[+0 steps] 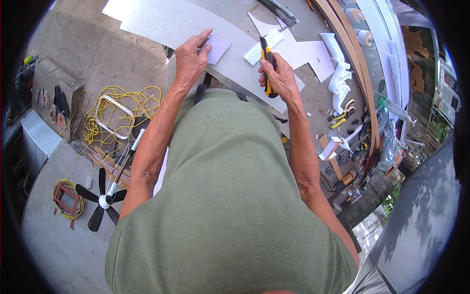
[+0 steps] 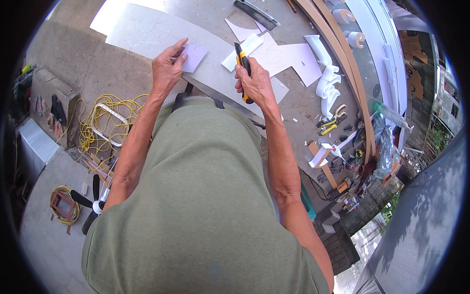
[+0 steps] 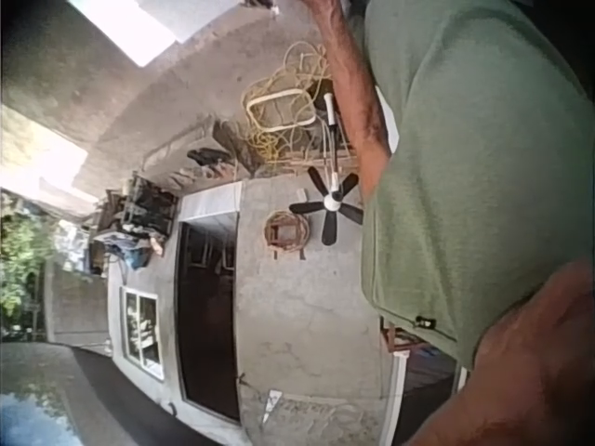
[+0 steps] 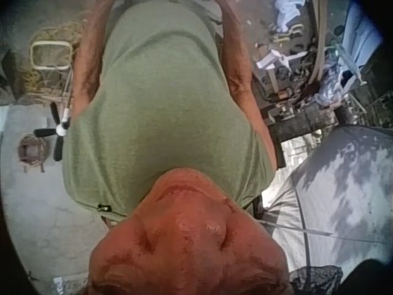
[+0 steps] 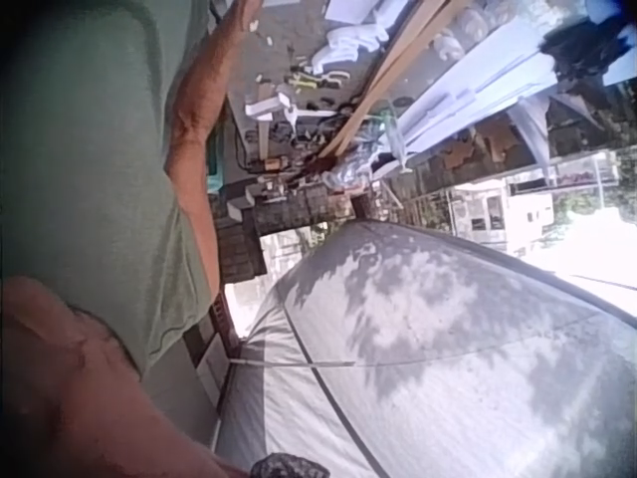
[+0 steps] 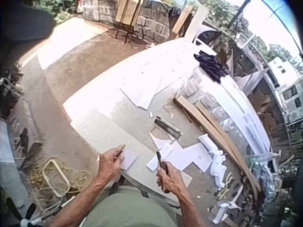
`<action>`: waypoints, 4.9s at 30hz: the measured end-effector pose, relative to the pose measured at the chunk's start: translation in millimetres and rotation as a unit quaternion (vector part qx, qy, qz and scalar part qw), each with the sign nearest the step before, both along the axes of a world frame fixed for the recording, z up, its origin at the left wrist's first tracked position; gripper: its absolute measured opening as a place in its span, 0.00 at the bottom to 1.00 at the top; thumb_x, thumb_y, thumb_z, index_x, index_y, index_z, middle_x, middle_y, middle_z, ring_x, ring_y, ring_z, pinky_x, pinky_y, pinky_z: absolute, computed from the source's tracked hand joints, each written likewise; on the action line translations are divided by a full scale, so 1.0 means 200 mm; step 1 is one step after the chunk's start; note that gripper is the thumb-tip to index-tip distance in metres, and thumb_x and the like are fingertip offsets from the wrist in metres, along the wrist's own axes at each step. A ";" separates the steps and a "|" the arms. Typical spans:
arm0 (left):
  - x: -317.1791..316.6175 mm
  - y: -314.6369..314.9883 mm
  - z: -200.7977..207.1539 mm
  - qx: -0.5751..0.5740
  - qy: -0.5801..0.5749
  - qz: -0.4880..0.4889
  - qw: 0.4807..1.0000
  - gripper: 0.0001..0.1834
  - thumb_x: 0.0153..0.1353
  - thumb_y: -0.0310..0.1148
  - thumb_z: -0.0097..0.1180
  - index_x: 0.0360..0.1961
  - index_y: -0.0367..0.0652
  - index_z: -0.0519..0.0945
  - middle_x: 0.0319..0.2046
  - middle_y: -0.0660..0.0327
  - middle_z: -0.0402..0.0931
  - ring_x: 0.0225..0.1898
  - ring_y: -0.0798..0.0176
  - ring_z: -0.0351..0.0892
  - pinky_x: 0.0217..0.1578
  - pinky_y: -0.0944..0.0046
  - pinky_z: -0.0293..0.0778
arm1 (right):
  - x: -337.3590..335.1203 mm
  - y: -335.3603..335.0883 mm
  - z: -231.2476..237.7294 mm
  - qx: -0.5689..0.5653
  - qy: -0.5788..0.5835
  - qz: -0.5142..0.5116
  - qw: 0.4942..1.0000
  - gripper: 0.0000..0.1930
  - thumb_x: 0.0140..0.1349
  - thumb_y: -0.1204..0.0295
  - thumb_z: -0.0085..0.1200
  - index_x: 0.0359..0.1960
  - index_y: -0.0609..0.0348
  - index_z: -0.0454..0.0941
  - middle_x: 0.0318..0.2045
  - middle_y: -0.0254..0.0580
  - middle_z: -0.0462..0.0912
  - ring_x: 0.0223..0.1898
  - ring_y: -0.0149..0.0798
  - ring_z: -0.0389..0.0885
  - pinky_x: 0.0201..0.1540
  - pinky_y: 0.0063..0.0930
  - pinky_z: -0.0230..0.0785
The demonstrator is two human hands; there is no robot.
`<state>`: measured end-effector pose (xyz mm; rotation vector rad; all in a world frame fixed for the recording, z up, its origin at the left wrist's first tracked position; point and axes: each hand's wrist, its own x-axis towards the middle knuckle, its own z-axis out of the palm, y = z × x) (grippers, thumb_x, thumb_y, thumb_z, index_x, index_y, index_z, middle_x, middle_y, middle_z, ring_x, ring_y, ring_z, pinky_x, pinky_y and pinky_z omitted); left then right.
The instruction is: Cutting and sanding plastic or foam core letters for a sign.
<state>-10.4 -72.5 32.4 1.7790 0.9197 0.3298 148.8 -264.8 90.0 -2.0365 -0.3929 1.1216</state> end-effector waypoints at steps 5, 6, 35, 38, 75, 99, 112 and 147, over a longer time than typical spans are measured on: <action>0.01 0.03 0.00 0.305 0.041 -0.096 0.947 0.27 0.56 0.26 0.65 0.60 0.49 0.80 0.53 0.58 0.80 0.57 0.50 0.74 0.58 0.56 0.71 | -0.08 0.07 0.00 -0.039 0.039 0.076 0.996 0.17 0.73 0.58 0.47 0.42 0.62 0.70 0.24 0.40 0.81 0.17 0.34 0.81 0.20 0.30 0.73; 0.00 0.03 0.00 0.304 0.042 -0.096 0.947 0.27 0.56 0.26 0.65 0.60 0.49 0.80 0.53 0.58 0.80 0.57 0.50 0.74 0.58 0.56 0.71 | -0.09 0.08 0.00 -0.049 0.040 0.093 0.994 0.17 0.74 0.58 0.46 0.41 0.63 0.69 0.22 0.41 0.80 0.16 0.35 0.81 0.20 0.32 0.73; -0.08 -0.04 -0.01 0.267 0.010 -0.172 0.948 0.38 0.50 0.26 0.67 0.65 0.39 0.72 0.66 0.55 0.71 0.58 0.49 0.70 0.62 0.55 0.68 | -0.12 0.11 -0.08 -0.041 -0.040 0.145 0.988 0.18 0.73 0.57 0.48 0.41 0.64 0.69 0.17 0.48 0.78 0.18 0.44 0.81 0.26 0.42 0.71; -0.08 -0.04 -0.01 0.270 0.010 -0.173 0.947 0.37 0.50 0.27 0.67 0.65 0.38 0.72 0.66 0.55 0.70 0.58 0.49 0.70 0.62 0.56 0.68 | -0.12 0.11 -0.08 -0.050 -0.040 0.154 0.986 0.19 0.73 0.57 0.48 0.41 0.65 0.69 0.17 0.49 0.78 0.18 0.44 0.81 0.26 0.42 0.72; -0.07 -0.07 0.01 0.244 0.012 -0.082 0.966 0.41 0.49 0.30 0.72 0.66 0.41 0.71 0.60 0.52 0.76 0.53 0.50 0.75 0.54 0.56 0.74 | -0.15 0.18 -0.12 0.014 -0.076 0.040 0.996 0.22 0.68 0.57 0.57 0.44 0.67 0.72 0.22 0.40 0.81 0.16 0.31 0.81 0.20 0.27 0.72; -0.06 -0.01 -0.09 0.352 0.037 -0.110 0.929 0.31 0.52 0.44 0.71 0.56 0.42 0.82 0.62 0.63 0.76 0.53 0.55 0.72 0.55 0.58 0.70 | -0.10 0.24 -0.13 -0.081 -0.246 0.287 0.922 0.16 0.71 0.58 0.48 0.40 0.62 0.69 0.21 0.62 0.81 0.27 0.65 0.82 0.32 0.57 0.71; -0.06 -0.01 -0.12 0.327 -0.011 -0.091 0.941 0.32 0.48 0.41 0.74 0.56 0.41 0.82 0.61 0.61 0.78 0.48 0.56 0.74 0.52 0.61 0.76 | -0.15 0.27 -0.16 -0.078 -0.255 0.283 0.921 0.17 0.71 0.59 0.48 0.39 0.63 0.69 0.21 0.64 0.81 0.26 0.65 0.82 0.31 0.57 0.73; -0.07 -0.03 -0.11 0.325 0.029 -0.096 0.941 0.28 0.53 0.38 0.70 0.55 0.38 0.82 0.64 0.63 0.73 0.50 0.55 0.72 0.56 0.60 0.72 | -0.16 0.43 -0.02 -0.138 -0.269 0.364 0.881 0.11 0.63 0.71 0.48 0.38 0.70 0.70 0.29 0.66 0.84 0.33 0.65 0.85 0.38 0.55 0.75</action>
